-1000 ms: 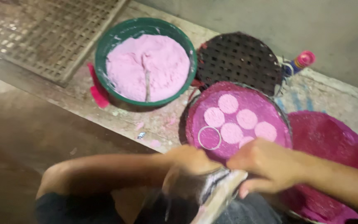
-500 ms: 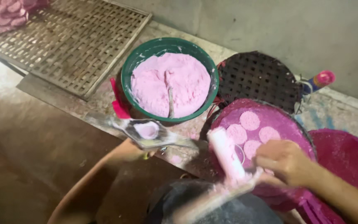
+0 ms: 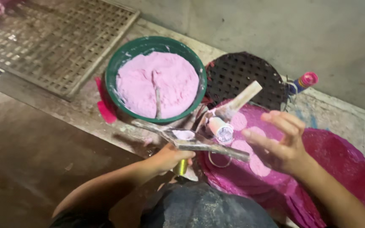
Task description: The person scoops pink dough from a green basin using a metal scoop and presses it into a circular mold on a pink tray. They repeat this process to form multiple round dough pieces, then stack the trays and continue shaping more dough.
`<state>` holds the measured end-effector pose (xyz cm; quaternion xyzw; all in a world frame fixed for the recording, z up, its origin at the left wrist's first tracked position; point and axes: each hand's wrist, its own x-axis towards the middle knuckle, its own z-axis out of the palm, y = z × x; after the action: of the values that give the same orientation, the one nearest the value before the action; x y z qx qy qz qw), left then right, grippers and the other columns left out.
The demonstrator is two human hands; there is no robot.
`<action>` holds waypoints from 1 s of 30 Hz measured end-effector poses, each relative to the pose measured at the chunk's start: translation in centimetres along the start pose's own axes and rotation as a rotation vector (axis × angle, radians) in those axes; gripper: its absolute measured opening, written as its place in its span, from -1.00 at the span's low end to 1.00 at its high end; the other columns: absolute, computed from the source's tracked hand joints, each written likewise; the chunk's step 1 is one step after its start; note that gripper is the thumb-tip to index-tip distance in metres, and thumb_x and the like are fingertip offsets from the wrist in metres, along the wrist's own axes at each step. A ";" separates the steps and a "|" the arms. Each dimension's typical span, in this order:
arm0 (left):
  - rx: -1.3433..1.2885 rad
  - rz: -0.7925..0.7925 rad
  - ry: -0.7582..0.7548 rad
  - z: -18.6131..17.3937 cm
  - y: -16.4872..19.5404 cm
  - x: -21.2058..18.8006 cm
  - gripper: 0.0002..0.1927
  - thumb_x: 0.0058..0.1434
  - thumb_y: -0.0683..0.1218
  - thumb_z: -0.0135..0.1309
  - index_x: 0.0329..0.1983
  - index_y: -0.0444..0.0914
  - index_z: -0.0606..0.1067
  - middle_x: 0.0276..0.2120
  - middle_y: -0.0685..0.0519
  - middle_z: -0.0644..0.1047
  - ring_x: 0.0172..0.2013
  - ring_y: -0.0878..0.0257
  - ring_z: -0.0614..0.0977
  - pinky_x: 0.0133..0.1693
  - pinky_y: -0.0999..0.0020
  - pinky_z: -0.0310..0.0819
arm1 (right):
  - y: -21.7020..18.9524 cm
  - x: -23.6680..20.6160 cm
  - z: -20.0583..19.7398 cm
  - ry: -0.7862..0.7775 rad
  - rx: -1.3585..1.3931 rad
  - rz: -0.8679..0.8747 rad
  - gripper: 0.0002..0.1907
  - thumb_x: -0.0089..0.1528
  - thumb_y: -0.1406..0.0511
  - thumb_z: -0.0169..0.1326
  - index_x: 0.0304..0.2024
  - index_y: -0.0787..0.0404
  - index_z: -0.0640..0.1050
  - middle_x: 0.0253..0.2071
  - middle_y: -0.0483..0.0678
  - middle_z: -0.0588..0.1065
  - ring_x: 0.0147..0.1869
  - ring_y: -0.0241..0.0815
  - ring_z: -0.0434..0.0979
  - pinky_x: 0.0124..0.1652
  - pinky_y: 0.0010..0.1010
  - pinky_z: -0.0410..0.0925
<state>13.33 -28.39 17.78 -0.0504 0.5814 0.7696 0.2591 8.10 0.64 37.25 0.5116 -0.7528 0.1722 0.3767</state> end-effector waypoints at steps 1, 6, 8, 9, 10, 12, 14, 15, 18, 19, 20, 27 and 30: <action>0.013 -0.021 0.037 0.7 0.4 -0.1 -0.79 0.19 -0.18 0.17 -0.11 -0.33 0.54 -0.43 -0.02 0.56 -0.44 0.23 0.61 -0.43 0.29 0.51 | -0.1 -0.2 -0.5 -0.033 -0.006 -0.013 -0.53 0.15 0.33 0.38 0.11 -0.08 0.61 0.16 0.01 0.31 0.27 0.03 0.26 0.21 -0.23 0.27; 0.072 0.105 0.039 1.1 1.1 -0.1 -0.73 0.17 -0.17 0.17 -0.06 -0.29 0.51 -0.36 0.05 0.56 -0.39 0.27 0.62 -0.38 0.33 0.54 | -0.7 -0.1 0.9 -0.116 0.007 0.037 -0.48 0.09 0.48 0.25 0.06 -0.10 0.66 0.15 0.04 0.33 0.24 0.07 0.27 0.23 -0.19 0.29; 0.092 0.074 0.084 -0.7 1.2 -0.1 -0.73 0.18 -0.13 0.17 -0.06 -0.28 0.51 -0.36 0.03 0.56 -0.38 0.26 0.62 -0.37 0.31 0.55 | -1.0 0.8 2.6 -0.196 -0.024 0.048 -0.43 0.02 0.54 0.19 0.03 -0.07 0.68 0.17 0.03 0.38 0.25 0.07 0.29 0.22 -0.17 0.30; 0.081 0.007 0.121 -1.7 1.2 -0.1 -0.72 0.18 -0.11 0.18 -0.06 -0.27 0.51 -0.36 0.01 0.57 -0.38 0.25 0.62 -0.37 0.30 0.55 | -1.0 1.4 3.5 -0.235 -0.041 0.052 -0.40 -0.02 0.57 0.16 0.01 -0.05 0.69 0.17 0.03 0.41 0.25 0.07 0.30 0.22 -0.15 0.30; 0.069 -0.062 0.157 -3.0 1.4 -0.2 -0.72 0.19 -0.08 0.18 -0.06 -0.27 0.52 -0.37 -0.01 0.57 -0.38 0.24 0.62 -0.36 0.29 0.55 | -0.9 2.1 4.7 -0.176 0.068 0.112 -0.42 0.00 0.56 0.10 0.02 -0.02 0.66 0.19 0.05 0.39 0.27 0.08 0.32 0.22 -0.15 0.31; 0.092 -0.051 0.271 -6.3 2.2 -0.3 -0.74 0.19 -0.04 0.19 -0.12 -0.27 0.55 -0.38 -0.01 0.59 -0.38 0.24 0.63 -0.36 0.29 0.55 | -0.2 3.9 7.7 -0.056 0.282 0.233 -0.45 0.03 0.54 0.00 0.05 0.05 0.59 0.23 0.10 0.35 0.30 0.09 0.34 0.23 -0.16 0.33; 0.146 0.082 0.410 -10.8 3.6 -0.4 -0.76 0.20 -0.03 0.17 -0.18 -0.28 0.58 -0.40 0.01 0.60 -0.40 0.24 0.64 -0.36 0.31 0.54 | 0.5 5.9 12.4 -0.017 0.456 0.457 -0.59 0.23 0.50 0.02 0.12 0.14 0.55 0.22 0.05 0.39 0.21 -0.03 0.44 0.14 -0.28 0.41; 0.185 0.198 0.488 -13.4 4.6 -0.5 -0.78 0.21 -0.03 0.15 -0.21 -0.28 0.59 -0.41 0.02 0.60 -0.41 0.24 0.63 -0.37 0.32 0.53 | 0.8 6.7 15.1 -0.002 0.545 0.578 -0.67 0.33 0.48 0.03 0.15 0.18 0.53 0.22 0.03 0.41 0.16 -0.09 0.49 0.10 -0.34 0.45; 0.144 0.603 0.611 -21.7 8.1 0.5 -0.82 0.27 -0.08 0.08 -0.28 -0.32 0.55 -0.42 0.04 0.56 -0.39 0.26 0.60 -0.33 0.35 0.50 | 1.2 10.2 28.2 -0.333 0.551 0.659 -0.79 0.21 0.36 0.18 -0.09 0.25 0.61 -0.22 0.06 0.52 -0.21 -0.07 0.59 -0.21 -0.30 0.44; 0.096 0.732 0.627 -23.9 8.6 0.6 -0.82 0.29 -0.11 0.05 -0.29 -0.34 0.53 -0.41 0.04 0.54 -0.37 0.26 0.58 -0.31 0.36 0.49 | 0.8 10.8 32.2 -0.451 0.560 0.627 -0.81 0.19 0.30 0.21 -0.17 0.22 0.62 -0.28 0.06 0.56 -0.26 -0.05 0.62 -0.23 -0.27 0.46; 0.061 0.727 0.641 -25.8 8.9 0.5 -0.84 0.29 -0.13 0.04 -0.27 -0.34 0.53 -0.41 0.04 0.54 -0.37 0.27 0.58 -0.30 0.36 0.48 | 0.4 11.3 36.0 -0.539 0.437 0.707 -0.78 0.19 0.20 0.21 -0.21 0.20 0.63 -0.30 0.07 0.58 -0.24 0.03 0.63 -0.22 -0.18 0.46; -0.052 0.688 0.707 -35.9 12.5 -0.2 -0.84 0.25 -0.24 0.08 -0.11 -0.33 0.49 -0.31 0.08 0.51 -0.37 0.34 0.57 -0.32 0.41 0.50 | 0.7 13.4 47.6 -1.036 0.087 0.865 -0.56 0.10 -0.05 0.18 -0.20 0.12 0.68 -0.21 0.14 0.62 -0.09 0.20 0.64 -0.11 -0.01 0.48; 0.110 0.735 0.734 -38.2 14.5 -0.3 -0.79 0.23 -0.24 0.10 -0.06 -0.32 0.49 -0.27 0.10 0.53 -0.33 0.35 0.56 -0.32 0.41 0.48 | 3.9 13.9 47.1 -1.085 0.055 0.865 -0.50 0.07 -0.03 0.19 -0.21 0.24 0.66 -0.21 0.23 0.61 -0.08 0.23 0.64 -0.11 -0.01 0.48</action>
<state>-1.58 -66.45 18.33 -0.0959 0.6530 0.7097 -0.2467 -16.55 -37.01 17.11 0.1886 -0.9664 0.0458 -0.1684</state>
